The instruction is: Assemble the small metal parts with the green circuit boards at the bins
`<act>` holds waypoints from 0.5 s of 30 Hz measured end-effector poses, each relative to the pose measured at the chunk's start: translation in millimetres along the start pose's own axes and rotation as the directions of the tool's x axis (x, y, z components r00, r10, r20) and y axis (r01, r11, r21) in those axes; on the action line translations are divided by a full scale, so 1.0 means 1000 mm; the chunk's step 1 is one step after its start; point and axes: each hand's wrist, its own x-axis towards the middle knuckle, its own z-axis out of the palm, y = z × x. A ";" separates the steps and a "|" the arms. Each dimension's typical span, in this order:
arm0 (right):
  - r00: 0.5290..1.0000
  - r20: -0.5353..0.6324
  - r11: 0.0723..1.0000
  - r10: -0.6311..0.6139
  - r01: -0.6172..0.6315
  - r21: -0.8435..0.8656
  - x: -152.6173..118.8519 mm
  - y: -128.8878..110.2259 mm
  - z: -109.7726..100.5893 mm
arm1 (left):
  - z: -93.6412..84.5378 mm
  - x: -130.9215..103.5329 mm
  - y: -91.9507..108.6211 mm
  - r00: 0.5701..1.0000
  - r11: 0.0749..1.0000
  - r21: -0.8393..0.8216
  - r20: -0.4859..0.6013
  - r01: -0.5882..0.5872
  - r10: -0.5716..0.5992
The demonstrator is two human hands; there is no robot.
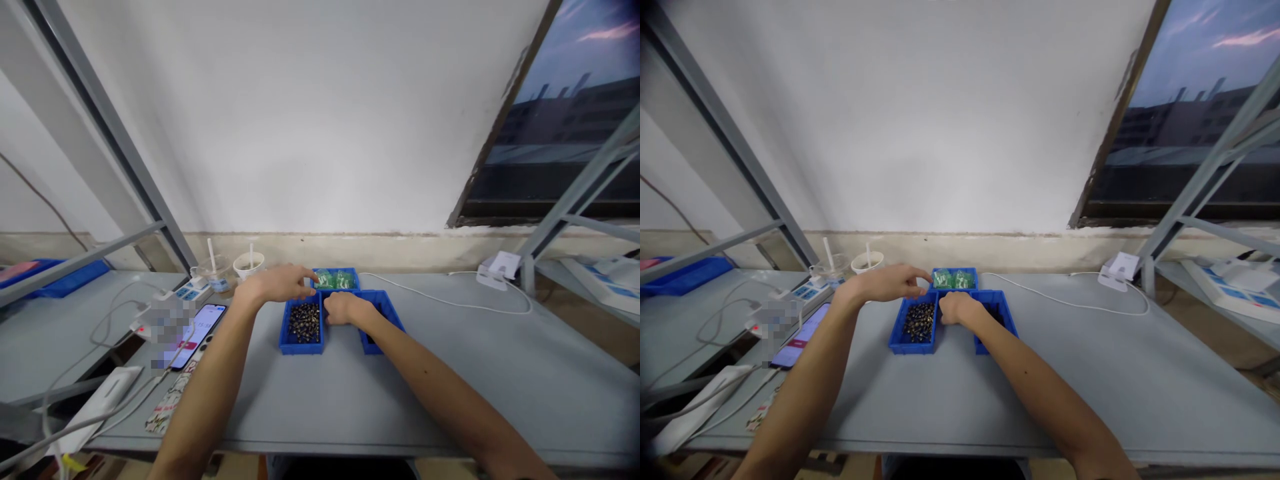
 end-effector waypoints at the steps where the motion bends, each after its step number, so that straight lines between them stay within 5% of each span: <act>1: 1.000 0.010 1.000 -0.014 0.014 0.007 -0.003 0.003 -0.004 | 0.000 0.000 0.001 1.000 1.000 0.006 -0.002 -0.003 0.003; 5: 0.996 -0.012 0.996 -0.085 0.085 0.040 -0.023 0.019 -0.026 | -0.001 0.000 0.004 0.999 0.999 0.035 -0.035 -0.022 0.024; 10: 0.968 -0.230 0.964 -0.101 0.152 0.220 -0.056 0.030 -0.054 | -0.003 -0.001 0.011 0.989 0.995 0.041 -0.114 -0.092 0.097; 15: 0.916 -0.389 0.953 -0.096 0.197 0.231 -0.074 0.028 -0.065 | -0.005 -0.007 0.022 0.988 0.987 -0.059 -0.038 -0.152 0.150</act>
